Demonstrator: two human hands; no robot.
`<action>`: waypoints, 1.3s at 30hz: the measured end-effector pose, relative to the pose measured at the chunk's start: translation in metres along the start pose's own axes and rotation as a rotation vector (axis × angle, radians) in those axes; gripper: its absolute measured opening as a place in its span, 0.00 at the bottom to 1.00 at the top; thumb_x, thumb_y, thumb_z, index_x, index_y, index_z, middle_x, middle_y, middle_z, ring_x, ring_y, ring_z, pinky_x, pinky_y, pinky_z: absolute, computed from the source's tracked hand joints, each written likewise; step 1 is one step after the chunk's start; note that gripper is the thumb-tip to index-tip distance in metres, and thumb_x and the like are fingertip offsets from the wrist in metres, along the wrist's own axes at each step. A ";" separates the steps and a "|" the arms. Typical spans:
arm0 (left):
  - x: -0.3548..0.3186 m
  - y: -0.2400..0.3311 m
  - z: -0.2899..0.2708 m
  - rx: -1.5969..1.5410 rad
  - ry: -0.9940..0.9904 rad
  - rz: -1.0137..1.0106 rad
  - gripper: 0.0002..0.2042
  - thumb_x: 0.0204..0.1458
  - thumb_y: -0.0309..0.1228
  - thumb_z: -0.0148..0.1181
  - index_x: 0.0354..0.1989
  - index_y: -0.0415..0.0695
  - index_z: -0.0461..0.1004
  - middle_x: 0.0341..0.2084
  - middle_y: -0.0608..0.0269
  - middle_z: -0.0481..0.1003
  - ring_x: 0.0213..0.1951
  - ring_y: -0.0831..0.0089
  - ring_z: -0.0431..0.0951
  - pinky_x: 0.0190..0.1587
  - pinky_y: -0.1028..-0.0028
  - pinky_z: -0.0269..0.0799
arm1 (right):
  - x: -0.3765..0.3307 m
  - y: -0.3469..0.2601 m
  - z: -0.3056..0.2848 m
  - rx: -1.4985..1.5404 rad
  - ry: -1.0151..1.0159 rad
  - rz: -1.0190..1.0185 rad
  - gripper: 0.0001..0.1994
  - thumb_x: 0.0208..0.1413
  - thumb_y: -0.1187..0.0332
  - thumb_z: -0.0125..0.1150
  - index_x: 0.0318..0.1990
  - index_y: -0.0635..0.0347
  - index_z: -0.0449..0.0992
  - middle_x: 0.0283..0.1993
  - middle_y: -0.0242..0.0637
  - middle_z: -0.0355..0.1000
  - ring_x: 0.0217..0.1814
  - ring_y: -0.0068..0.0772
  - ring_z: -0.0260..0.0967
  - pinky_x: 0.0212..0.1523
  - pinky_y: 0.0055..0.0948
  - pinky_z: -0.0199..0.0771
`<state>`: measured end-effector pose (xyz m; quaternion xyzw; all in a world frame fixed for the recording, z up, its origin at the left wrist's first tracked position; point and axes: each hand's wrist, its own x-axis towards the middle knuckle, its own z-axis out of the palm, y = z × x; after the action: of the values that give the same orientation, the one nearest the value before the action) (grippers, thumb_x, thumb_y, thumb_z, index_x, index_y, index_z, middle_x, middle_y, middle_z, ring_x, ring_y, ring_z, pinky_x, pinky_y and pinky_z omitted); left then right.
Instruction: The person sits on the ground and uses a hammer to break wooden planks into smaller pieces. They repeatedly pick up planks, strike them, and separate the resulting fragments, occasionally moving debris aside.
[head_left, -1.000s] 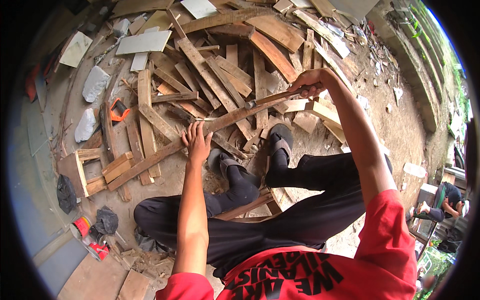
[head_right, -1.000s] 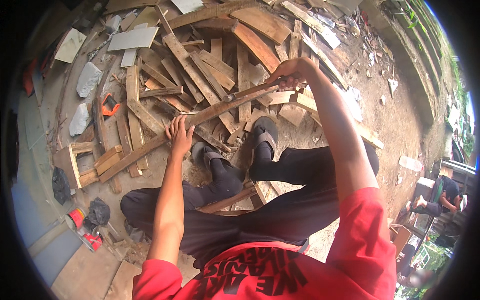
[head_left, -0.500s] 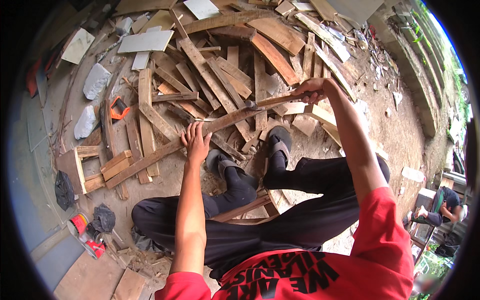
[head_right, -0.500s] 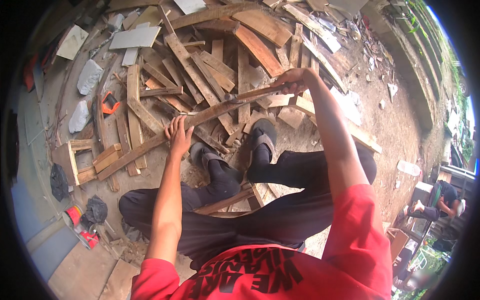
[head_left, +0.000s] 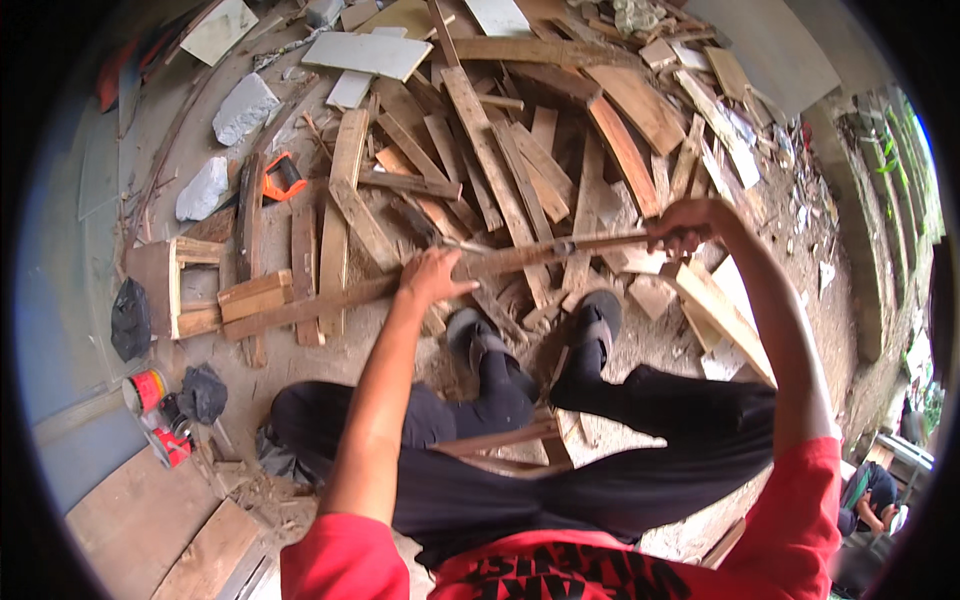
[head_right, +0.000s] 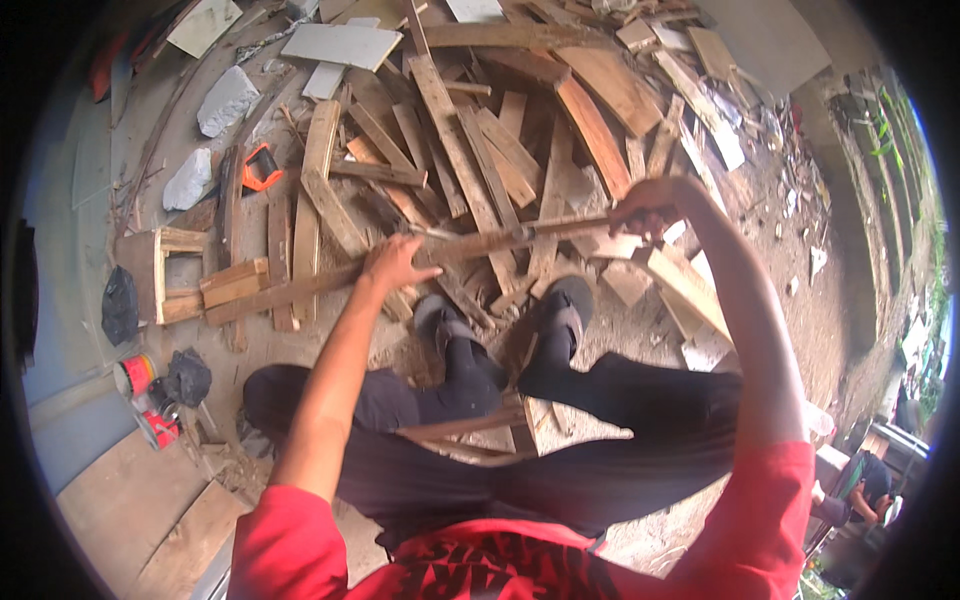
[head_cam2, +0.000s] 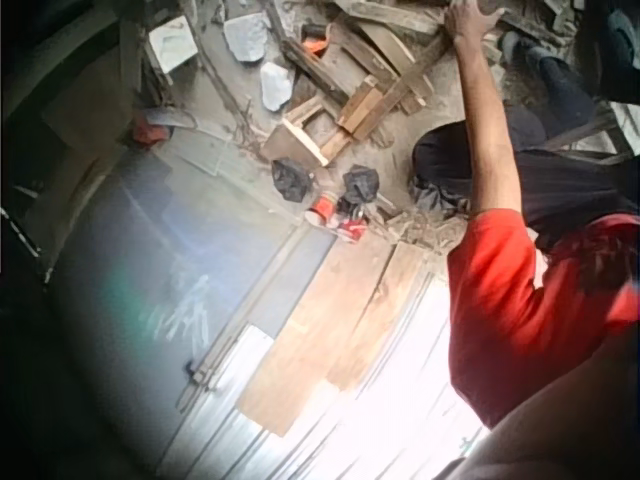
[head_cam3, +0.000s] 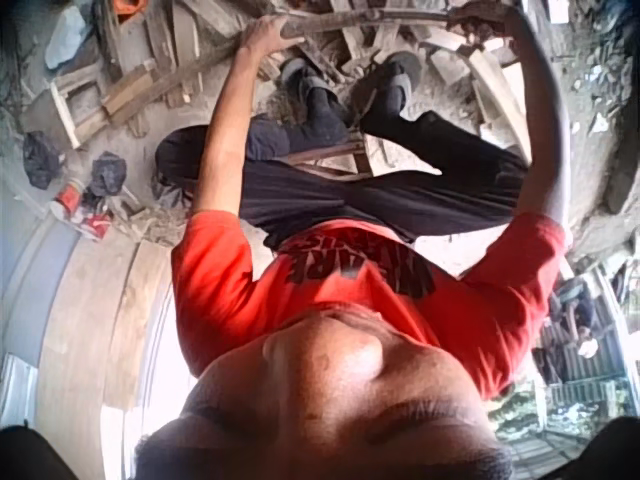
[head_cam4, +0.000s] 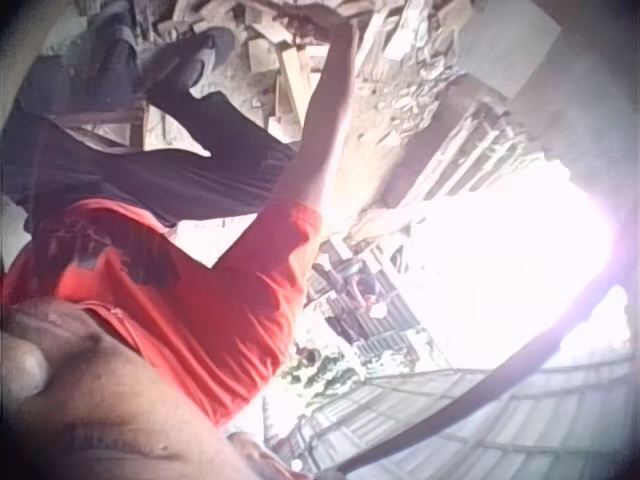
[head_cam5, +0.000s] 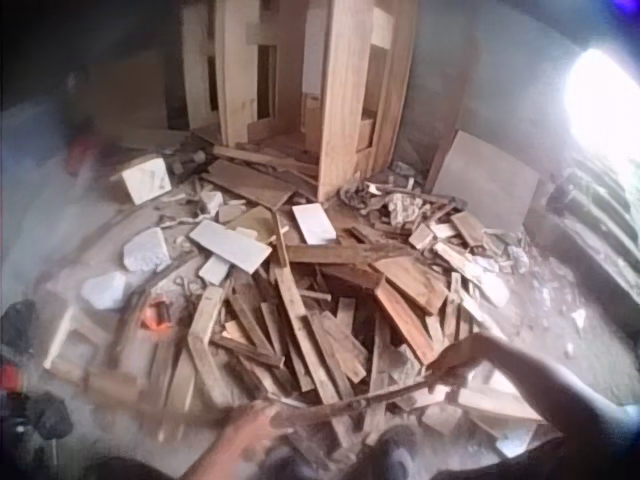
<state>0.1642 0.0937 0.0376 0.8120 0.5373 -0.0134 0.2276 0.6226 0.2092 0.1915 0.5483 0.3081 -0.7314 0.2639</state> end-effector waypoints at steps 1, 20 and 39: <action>0.003 0.003 0.001 -0.070 0.030 -0.018 0.35 0.40 0.59 0.68 0.50 0.42 0.74 0.46 0.50 0.77 0.51 0.54 0.75 0.53 0.58 0.71 | 0.000 0.005 0.000 0.010 0.001 -0.028 0.17 0.67 0.57 0.49 0.50 0.60 0.75 0.19 0.23 0.66 0.12 0.11 0.52 0.13 0.16 0.55; 0.005 0.009 0.007 -0.091 -0.115 -0.123 0.33 0.41 0.59 0.65 0.46 0.43 0.74 0.45 0.50 0.78 0.49 0.55 0.78 0.50 0.58 0.73 | -0.010 -0.046 0.138 0.285 0.284 0.067 0.15 0.65 0.59 0.54 0.40 0.64 0.75 0.20 0.28 0.66 0.12 0.14 0.54 0.11 0.17 0.55; -0.106 0.043 -0.067 -1.193 0.499 -0.057 0.13 0.59 0.34 0.60 0.45 0.38 0.77 0.33 0.67 0.79 0.38 0.80 0.77 0.42 0.77 0.71 | -0.062 0.026 0.322 -0.922 0.992 -0.660 0.22 0.60 0.69 0.53 0.61 0.61 0.62 0.37 0.54 0.73 0.40 0.59 0.72 0.39 0.51 0.71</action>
<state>0.1425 0.0144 0.1414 0.5103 0.5107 0.4706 0.5073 0.4513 -0.0431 0.3147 0.5266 0.8139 -0.2369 0.0643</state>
